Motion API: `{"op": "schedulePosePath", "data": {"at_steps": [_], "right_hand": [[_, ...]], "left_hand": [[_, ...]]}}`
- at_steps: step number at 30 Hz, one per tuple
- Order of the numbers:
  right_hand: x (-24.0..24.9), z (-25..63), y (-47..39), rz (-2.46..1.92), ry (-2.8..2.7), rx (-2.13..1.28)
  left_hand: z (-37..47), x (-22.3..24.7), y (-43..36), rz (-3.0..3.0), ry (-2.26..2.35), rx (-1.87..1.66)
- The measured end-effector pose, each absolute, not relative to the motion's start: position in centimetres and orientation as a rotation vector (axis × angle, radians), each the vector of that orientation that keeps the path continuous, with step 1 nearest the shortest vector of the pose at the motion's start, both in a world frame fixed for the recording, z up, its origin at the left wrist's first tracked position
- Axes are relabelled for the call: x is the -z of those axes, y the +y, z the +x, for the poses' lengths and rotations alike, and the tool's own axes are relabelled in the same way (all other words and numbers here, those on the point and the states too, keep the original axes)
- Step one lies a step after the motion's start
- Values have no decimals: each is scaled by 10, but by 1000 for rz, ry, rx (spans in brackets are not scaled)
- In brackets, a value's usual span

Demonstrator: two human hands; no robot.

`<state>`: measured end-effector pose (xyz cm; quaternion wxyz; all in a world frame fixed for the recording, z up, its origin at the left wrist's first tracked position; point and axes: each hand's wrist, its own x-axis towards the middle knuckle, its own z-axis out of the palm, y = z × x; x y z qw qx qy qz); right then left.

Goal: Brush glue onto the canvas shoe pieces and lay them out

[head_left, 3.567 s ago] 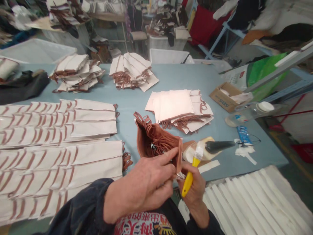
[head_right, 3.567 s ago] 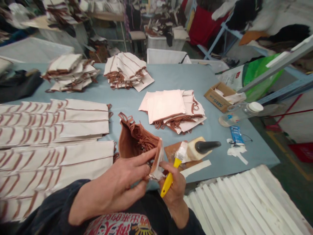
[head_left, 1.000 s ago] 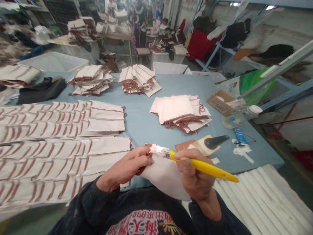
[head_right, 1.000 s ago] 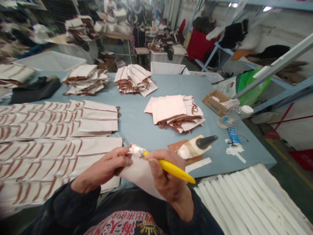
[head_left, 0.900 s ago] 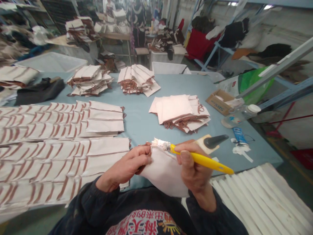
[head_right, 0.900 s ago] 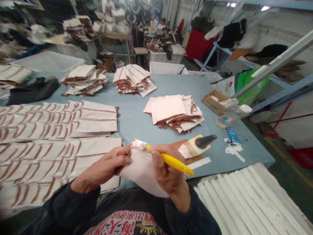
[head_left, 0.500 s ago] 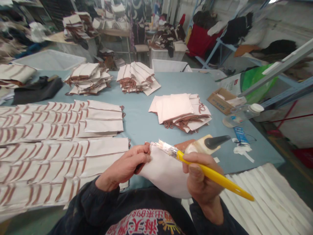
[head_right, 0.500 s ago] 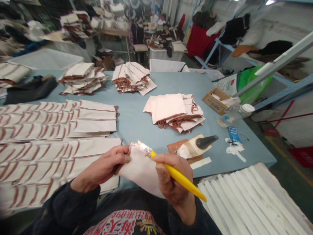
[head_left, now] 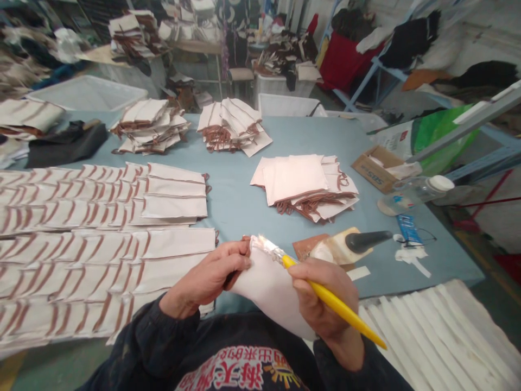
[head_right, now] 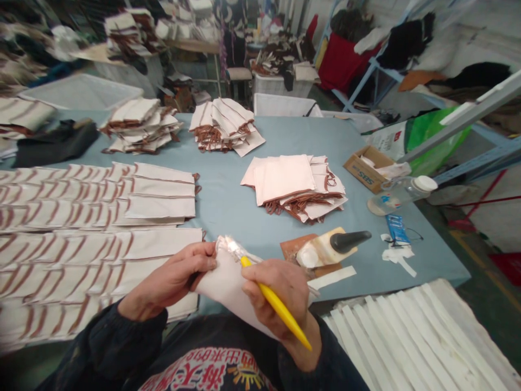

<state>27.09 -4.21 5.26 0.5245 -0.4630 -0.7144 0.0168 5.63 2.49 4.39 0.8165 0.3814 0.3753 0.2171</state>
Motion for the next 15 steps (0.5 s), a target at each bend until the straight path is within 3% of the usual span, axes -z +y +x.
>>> {"op": "schedulePosePath", "data": {"at_steps": [15], "right_hand": [[-33, 272, -32, -1085, -1454, -314]], "left_hand": [[55, -43, 31, 816, 822, -467]]}}
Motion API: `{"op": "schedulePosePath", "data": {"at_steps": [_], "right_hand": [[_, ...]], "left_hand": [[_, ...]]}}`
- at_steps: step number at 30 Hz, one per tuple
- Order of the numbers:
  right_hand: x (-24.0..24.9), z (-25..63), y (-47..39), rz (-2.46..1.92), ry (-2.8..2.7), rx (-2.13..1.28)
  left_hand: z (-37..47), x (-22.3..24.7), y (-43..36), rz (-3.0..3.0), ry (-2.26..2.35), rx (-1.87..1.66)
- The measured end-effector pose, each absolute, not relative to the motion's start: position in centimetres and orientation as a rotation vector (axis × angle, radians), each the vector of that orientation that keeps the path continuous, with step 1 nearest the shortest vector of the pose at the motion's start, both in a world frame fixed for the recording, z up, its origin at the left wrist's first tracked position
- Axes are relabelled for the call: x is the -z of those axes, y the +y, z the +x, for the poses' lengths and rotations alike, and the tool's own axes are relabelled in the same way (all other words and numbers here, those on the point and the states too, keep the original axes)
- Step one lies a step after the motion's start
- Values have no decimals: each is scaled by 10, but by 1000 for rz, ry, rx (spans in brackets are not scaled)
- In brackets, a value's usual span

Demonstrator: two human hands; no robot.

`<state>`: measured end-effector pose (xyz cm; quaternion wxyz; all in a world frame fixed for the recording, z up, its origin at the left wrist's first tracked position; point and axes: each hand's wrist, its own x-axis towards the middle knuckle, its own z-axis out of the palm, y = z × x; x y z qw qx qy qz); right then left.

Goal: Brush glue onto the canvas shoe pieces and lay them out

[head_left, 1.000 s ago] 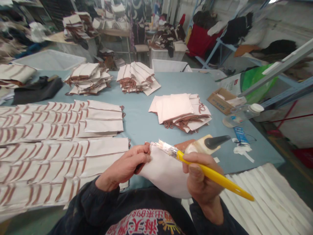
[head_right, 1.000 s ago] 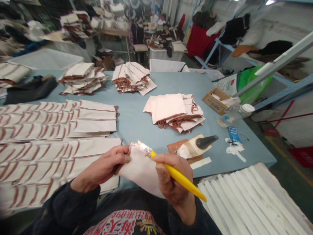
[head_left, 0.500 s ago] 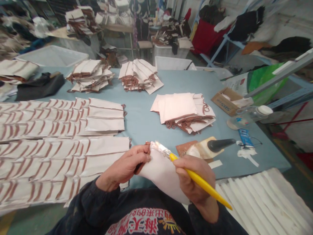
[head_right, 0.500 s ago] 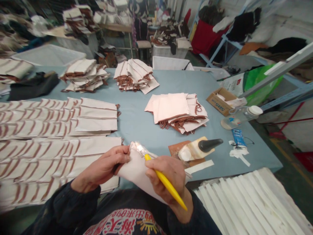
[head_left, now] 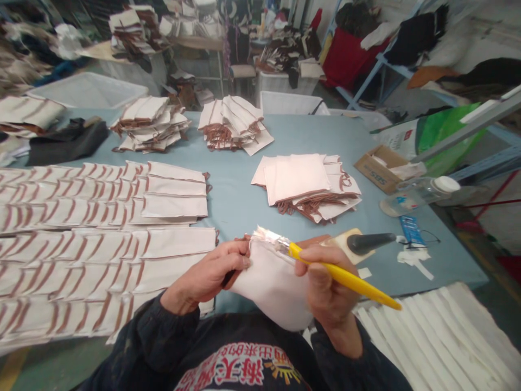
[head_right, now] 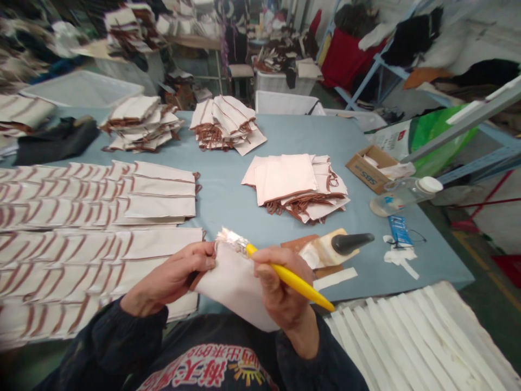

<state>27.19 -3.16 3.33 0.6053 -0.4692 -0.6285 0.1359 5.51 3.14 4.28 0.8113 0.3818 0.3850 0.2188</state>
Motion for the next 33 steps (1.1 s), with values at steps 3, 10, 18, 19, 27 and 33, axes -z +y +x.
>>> {"op": "schedulePosePath", "data": {"at_steps": [3, 10, 18, 19, 27, 33], "right_hand": [[-33, 273, -35, -1103, -1459, -386], [-34, 264, -24, -1088, -1280, -350], [-62, 273, -44, -1201, -1025, -439], [-65, 273, -46, -1216, -1046, -455], [-46, 273, -59, -1379, -1285, -550], [-29, 271, -70, -1407, -1328, -773]], "left_hand": [[54, -41, 33, 826, 818, -471], [57, -45, 32, 1086, 815, -459], [58, -18, 8, 2142, 733, -732], [56, -10, 6, 2197, 728, -712], [55, 25, 1, 2427, 652, -892], [54, 38, -8, 2519, 713, -905]]}}
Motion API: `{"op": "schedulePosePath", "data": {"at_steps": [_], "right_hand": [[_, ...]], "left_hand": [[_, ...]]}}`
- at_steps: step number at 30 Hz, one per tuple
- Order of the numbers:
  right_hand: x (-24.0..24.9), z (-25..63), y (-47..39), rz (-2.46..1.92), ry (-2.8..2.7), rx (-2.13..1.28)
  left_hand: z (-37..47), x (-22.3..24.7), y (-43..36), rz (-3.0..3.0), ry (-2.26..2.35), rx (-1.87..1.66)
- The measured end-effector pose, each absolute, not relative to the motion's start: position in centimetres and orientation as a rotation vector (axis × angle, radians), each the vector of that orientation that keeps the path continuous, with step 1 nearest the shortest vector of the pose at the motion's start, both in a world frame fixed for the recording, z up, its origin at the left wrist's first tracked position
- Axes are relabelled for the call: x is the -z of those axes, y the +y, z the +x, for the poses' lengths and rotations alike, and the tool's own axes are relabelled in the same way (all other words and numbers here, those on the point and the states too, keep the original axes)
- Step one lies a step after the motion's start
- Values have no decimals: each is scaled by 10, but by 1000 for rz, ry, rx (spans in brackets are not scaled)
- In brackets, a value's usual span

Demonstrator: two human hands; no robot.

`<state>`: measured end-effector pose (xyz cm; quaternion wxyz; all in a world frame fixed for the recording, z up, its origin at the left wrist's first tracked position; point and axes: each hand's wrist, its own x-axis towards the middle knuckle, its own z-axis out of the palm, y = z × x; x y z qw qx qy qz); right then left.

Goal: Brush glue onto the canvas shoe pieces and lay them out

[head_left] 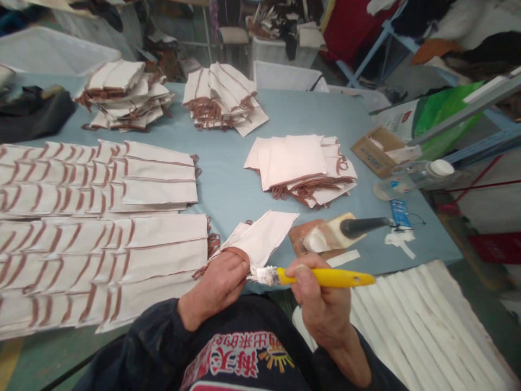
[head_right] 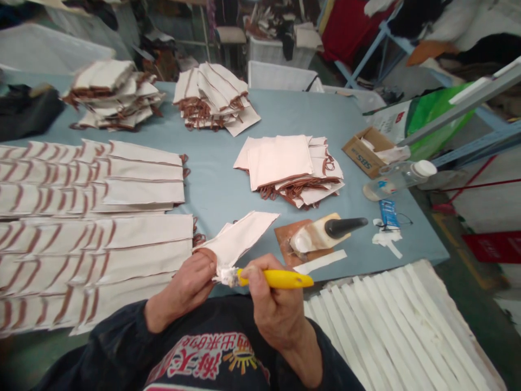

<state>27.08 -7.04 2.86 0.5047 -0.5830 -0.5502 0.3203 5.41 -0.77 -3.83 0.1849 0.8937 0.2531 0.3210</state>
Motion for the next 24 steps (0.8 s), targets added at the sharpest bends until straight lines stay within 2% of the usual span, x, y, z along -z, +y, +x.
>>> {"op": "schedulePosePath", "data": {"at_steps": [4, 9, 14, 19, 24], "right_hand": [[-27, 273, -69, -1454, -1192, -640], [-23, 272, -75, -1433, -1274, -786], [-28, 273, -74, -1417, -1129, -634], [-30, 275, -76, -1422, -1224, -757], [-23, 274, -79, -1437, -1142, -683]], "left_hand": [[57, 42, -12, 2508, 710, -931], [59, 42, -15, 2506, 701, -940], [61, 37, -13, 2500, 696, -998], [62, 35, -10, 2570, 663, -1007], [64, 32, -7, 2601, 669, -982]]}}
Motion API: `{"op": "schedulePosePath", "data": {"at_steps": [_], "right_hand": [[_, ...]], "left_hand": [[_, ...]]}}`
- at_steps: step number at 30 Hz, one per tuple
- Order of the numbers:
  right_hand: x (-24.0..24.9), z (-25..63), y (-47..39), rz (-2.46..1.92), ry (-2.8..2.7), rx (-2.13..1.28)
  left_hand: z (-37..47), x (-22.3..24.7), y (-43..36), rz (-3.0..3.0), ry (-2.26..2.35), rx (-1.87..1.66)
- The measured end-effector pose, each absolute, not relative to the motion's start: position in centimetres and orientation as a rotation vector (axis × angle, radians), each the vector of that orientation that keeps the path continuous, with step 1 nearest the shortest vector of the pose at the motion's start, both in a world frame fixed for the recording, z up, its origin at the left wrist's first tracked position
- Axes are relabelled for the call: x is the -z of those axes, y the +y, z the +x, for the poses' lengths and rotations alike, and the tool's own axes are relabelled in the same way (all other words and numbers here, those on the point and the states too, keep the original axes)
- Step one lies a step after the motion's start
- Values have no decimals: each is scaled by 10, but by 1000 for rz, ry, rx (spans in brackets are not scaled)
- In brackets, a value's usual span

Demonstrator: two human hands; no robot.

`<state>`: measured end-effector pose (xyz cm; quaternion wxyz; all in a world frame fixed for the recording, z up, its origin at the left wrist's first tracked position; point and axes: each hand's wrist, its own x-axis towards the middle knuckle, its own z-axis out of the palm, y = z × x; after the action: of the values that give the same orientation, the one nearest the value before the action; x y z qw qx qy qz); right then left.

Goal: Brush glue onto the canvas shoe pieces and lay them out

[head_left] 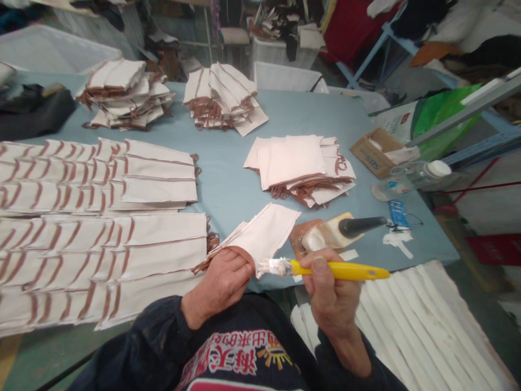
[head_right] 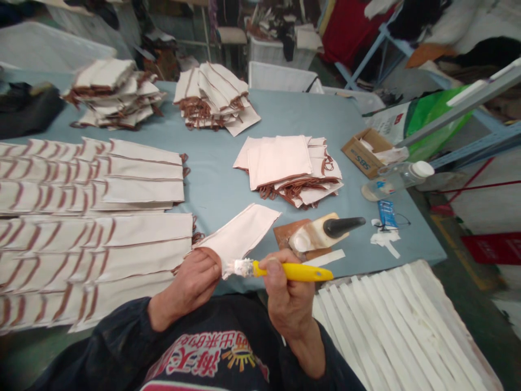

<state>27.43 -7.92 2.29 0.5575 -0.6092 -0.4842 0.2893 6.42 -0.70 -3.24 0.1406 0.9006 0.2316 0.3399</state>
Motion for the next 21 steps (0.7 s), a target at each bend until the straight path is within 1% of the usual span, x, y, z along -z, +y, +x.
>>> {"op": "schedulePosePath", "data": {"at_steps": [4, 8, 13, 16, 19, 21], "right_hand": [[-18, 270, -84, -1400, -1184, -776], [-19, 279, -80, -1457, -1132, -638], [-22, 288, -77, -1576, -1202, -519], [-25, 281, -78, -1564, -1212, -525], [-26, 275, -69, -1567, -1337, -559], [-27, 276, -61, -1596, -1392, -492]], "left_hand": [[65, 31, -6, 2589, 652, -1027], [63, 33, -7, 2579, 662, -995], [62, 36, -7, 2585, 677, -968], [62, 37, -5, 2592, 682, -968], [62, 38, -5, 2617, 692, -977], [61, 39, -5, 2624, 684, -970]]}}
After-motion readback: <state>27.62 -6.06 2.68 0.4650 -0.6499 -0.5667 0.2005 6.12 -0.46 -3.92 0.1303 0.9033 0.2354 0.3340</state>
